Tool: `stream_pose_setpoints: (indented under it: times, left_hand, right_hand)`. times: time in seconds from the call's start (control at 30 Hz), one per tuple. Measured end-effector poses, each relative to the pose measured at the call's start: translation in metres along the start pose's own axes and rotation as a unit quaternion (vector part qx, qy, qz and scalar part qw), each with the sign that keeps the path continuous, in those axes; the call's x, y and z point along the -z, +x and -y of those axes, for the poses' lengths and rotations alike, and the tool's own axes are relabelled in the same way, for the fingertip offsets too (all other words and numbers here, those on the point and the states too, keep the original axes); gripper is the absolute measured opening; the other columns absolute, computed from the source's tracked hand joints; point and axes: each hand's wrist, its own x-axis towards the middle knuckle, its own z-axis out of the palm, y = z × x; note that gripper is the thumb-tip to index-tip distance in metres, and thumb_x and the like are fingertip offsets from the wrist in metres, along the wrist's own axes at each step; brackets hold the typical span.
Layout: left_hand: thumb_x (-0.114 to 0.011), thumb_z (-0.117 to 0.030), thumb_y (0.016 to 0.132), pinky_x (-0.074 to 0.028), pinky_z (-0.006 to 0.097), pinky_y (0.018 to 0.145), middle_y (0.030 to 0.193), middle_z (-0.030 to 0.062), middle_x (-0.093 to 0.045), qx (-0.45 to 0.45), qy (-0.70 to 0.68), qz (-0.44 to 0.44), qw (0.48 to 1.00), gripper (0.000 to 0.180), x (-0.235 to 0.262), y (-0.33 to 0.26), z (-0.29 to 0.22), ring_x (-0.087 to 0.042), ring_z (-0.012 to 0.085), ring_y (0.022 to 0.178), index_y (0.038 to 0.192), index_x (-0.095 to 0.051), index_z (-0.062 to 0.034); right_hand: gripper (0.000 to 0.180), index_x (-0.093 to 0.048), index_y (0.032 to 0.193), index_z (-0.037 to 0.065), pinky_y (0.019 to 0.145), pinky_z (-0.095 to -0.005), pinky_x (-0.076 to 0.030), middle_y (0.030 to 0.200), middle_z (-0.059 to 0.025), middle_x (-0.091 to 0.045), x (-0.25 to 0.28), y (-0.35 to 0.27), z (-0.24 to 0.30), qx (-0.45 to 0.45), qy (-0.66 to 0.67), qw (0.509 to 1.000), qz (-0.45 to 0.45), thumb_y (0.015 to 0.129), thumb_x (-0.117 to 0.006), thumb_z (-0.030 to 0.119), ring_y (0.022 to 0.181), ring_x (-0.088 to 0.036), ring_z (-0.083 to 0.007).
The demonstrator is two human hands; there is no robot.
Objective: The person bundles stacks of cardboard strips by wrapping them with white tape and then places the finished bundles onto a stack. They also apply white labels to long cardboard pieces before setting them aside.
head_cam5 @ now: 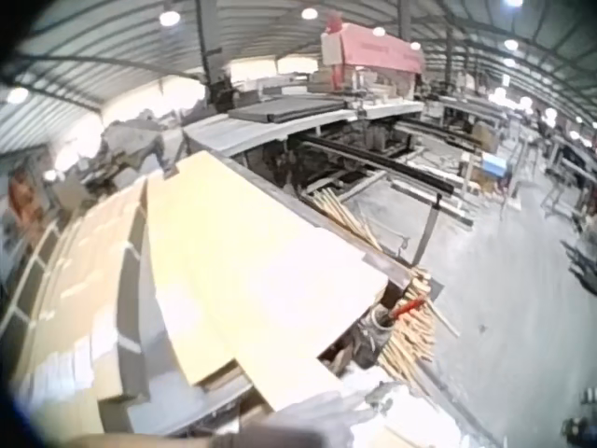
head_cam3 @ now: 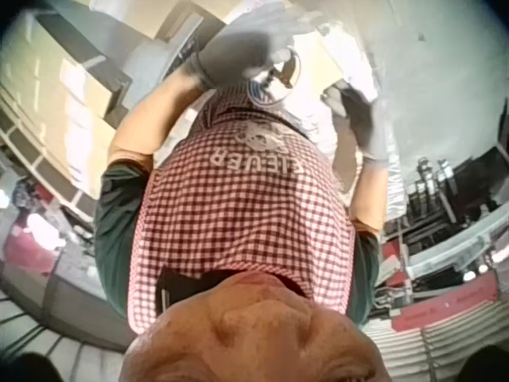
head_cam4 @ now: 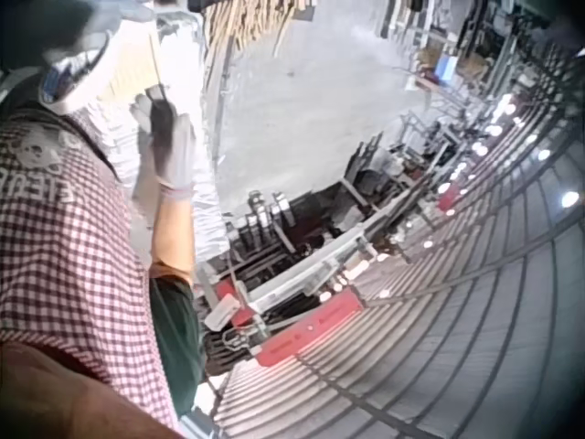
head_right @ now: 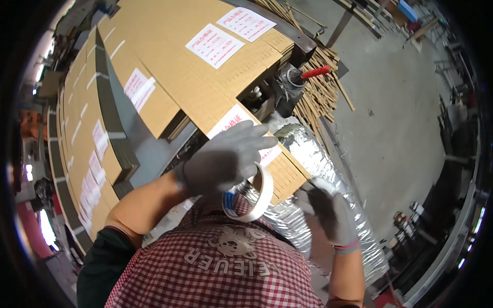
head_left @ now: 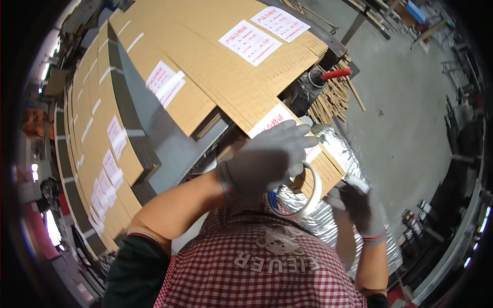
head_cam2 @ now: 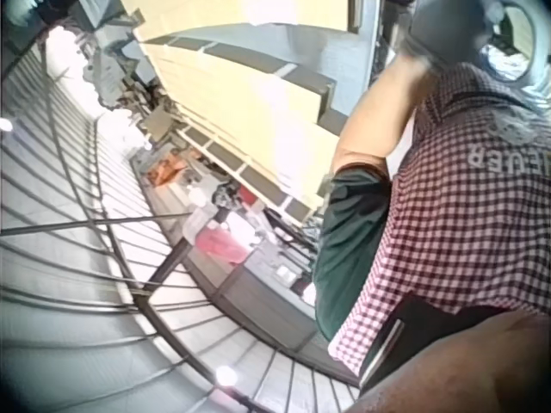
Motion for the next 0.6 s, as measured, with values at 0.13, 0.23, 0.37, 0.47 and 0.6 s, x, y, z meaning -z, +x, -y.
stream_pose_setpoints:
  times: [0.13, 0.23, 0.37, 0.47, 0.6]
  left_hand:
    - [-0.048, -0.021, 0.088, -0.040, 0.039, 0.103, 0.127, 0.0220, -0.056, 0.039, -0.097, -0.070, 0.992, 0.044, -0.001, 0.000, -0.005, -0.049, 0.0366, 0.122, 0.123, -0.055, 0.0051]
    - [-0.047, -0.021, 0.088, -0.044, 0.040, 0.099, 0.125, 0.0206, -0.057, 0.104, -0.168, -0.030, 0.980, 0.043, 0.025, -0.001, -0.015, -0.055, 0.0354, 0.116, 0.124, -0.056, 0.0023]
    - [-0.049, -0.026, 0.087, -0.050, 0.039, 0.086, 0.107, 0.0196, -0.063, 0.183, -0.191, -0.002, 0.964, 0.037, 0.063, 0.001, -0.038, -0.062, 0.0344, 0.097, 0.105, -0.063, 0.0029]
    - [-0.064, -0.031, 0.083, -0.050, 0.040, 0.068, 0.081, 0.0163, -0.063, 0.137, -0.149, -0.172, 0.964, 0.031, 0.040, -0.020, -0.035, -0.063, 0.0312, 0.073, 0.083, -0.066, 0.0007]
    - [-0.077, -0.029, 0.080, -0.047, 0.031, 0.056, 0.070, 0.0104, -0.061, 0.085, -0.459, -0.220, 0.857, 0.029, 0.003, -0.062, -0.053, -0.060, 0.0205, 0.061, 0.079, -0.064, -0.0026]
  right_hand:
    - [0.052, -0.055, 0.122, -0.008, 0.101, -0.0453, -0.045, 0.121, -0.0231, -0.061, -0.002, -0.027, 0.069, 0.139, -0.251, 0.957, -0.052, 0.102, -0.043, 0.037, 0.111, -0.061, -0.0324]
    - [0.036, -0.061, 0.113, -0.010, 0.105, -0.0458, -0.039, 0.124, -0.0247, -0.059, -0.064, -0.017, 0.088, 0.290, -0.404, 0.866, 0.046, 0.095, -0.048, 0.018, 0.116, -0.058, -0.0362]
    - [0.027, -0.068, 0.096, 0.001, 0.101, -0.0435, -0.040, 0.102, -0.0158, -0.065, -0.127, 0.027, 0.112, 0.352, -0.664, 0.602, 0.270, 0.082, -0.069, 0.024, 0.111, -0.060, -0.0338]
    - [0.026, -0.069, 0.091, 0.001, 0.092, -0.0420, -0.045, 0.097, -0.0148, -0.064, -0.106, 0.047, 0.114, 0.152, -0.542, 0.783, 0.265, 0.085, -0.068, 0.026, 0.099, -0.063, -0.0323]
    - [0.020, -0.070, 0.089, 0.002, 0.087, -0.0430, -0.046, 0.089, -0.0123, -0.063, -0.120, 0.068, 0.110, 0.139, -0.539, 0.746, 0.365, 0.083, -0.072, 0.021, 0.087, -0.063, -0.0316]
